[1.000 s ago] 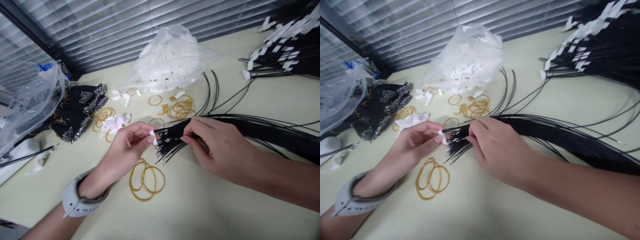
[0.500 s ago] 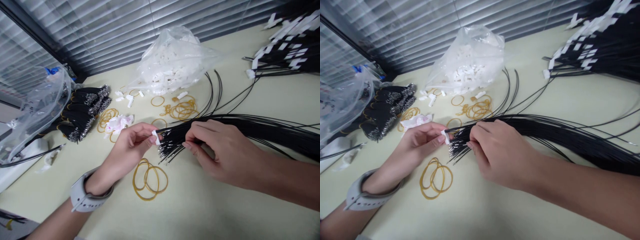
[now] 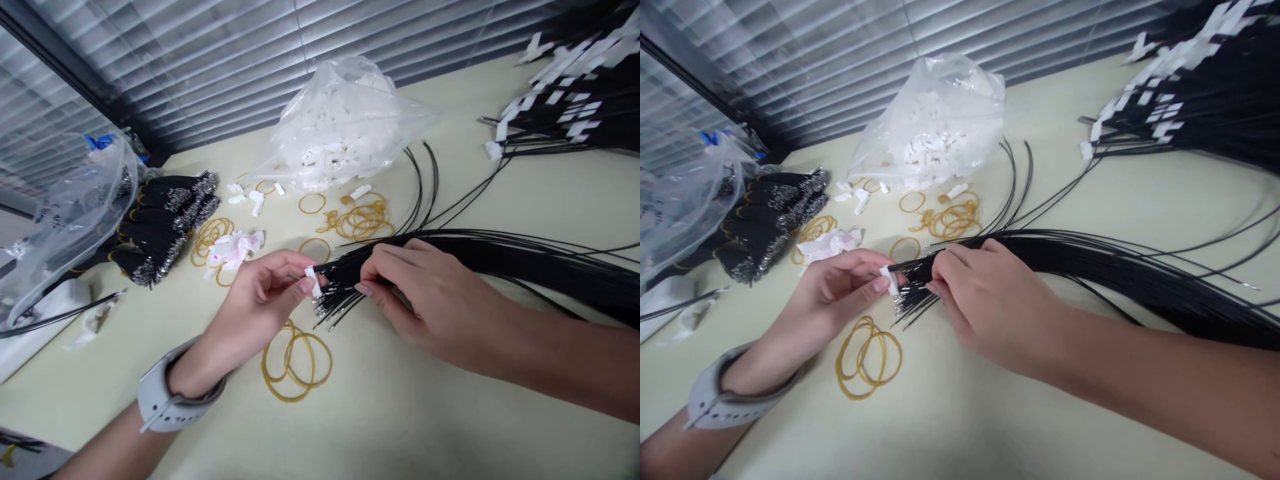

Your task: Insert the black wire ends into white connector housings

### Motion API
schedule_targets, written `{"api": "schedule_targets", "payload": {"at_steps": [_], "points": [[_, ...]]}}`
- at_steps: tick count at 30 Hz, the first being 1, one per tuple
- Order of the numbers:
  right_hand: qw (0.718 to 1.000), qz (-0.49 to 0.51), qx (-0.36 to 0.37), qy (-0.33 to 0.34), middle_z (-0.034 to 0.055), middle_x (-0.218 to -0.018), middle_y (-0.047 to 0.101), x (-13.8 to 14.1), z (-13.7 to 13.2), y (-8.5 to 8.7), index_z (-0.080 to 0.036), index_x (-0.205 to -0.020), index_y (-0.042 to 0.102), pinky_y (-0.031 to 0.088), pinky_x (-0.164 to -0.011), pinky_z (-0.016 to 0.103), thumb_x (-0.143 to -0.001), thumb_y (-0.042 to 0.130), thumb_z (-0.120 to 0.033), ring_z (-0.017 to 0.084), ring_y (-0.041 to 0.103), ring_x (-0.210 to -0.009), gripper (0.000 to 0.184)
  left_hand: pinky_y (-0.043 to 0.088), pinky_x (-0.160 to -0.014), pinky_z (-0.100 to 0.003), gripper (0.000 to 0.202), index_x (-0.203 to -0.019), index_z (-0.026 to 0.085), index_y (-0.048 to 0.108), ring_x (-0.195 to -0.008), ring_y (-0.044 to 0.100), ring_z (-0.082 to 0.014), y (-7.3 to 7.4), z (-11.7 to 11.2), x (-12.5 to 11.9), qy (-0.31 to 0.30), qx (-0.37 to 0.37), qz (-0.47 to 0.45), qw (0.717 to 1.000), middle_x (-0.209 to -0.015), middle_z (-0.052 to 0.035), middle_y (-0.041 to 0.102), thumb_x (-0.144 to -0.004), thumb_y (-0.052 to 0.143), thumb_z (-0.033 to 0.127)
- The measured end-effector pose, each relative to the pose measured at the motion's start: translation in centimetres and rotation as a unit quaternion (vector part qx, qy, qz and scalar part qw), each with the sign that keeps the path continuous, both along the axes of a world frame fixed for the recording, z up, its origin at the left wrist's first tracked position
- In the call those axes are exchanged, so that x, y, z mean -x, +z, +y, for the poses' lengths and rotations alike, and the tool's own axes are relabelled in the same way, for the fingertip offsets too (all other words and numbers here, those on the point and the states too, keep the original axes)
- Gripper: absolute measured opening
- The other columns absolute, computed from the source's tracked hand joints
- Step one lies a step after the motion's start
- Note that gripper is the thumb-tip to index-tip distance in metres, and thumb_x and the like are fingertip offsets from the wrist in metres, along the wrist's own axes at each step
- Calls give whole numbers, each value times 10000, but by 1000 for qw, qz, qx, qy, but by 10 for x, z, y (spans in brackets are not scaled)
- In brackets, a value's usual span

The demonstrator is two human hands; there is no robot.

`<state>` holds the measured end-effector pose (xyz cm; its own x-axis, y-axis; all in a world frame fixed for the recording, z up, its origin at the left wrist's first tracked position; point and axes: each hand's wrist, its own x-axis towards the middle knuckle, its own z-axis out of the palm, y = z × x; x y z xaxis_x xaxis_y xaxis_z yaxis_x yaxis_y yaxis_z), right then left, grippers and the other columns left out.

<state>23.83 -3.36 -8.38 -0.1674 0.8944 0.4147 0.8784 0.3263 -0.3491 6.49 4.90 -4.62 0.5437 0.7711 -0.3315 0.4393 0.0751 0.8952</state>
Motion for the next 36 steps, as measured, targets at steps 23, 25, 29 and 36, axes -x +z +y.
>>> {"api": "schedule_targets", "payload": {"at_steps": [23,25,29,36], "points": [[1000,-18,8,8,7,-676,486,2,2,1,-119,-725,474,195,-575,244,-882,311,-237,101,361,-549,255,403,-476,-1,202,-798,175,565,-549,533,31,0,-7,-6,12,33,-4,999,-660,32,612,-632,639,264],[1000,-9,18,22,7,-669,479,2,2,1,-115,-721,468,199,-581,244,-879,303,-211,95,362,-545,248,407,-484,-6,220,-808,166,559,-565,536,25,-1,-8,-7,12,38,6,999,-677,22,616,-628,644,259],[998,26,42,36,-5,-700,490,2,2,2,-114,-760,457,215,-597,239,-882,288,-213,82,374,-552,231,427,-513,-18,239,-823,162,553,-589,544,17,-1,-8,-7,9,39,5,999,-710,9,621,-628,643,267],[998,-31,-7,55,-19,-713,506,3,3,-3,-135,-825,512,219,-619,245,-894,303,-255,76,369,-552,250,446,-551,-39,232,-845,164,545,-633,562,0,-1,-5,-5,-10,57,-7,998,-786,-21,645,-648,620,261]]}}
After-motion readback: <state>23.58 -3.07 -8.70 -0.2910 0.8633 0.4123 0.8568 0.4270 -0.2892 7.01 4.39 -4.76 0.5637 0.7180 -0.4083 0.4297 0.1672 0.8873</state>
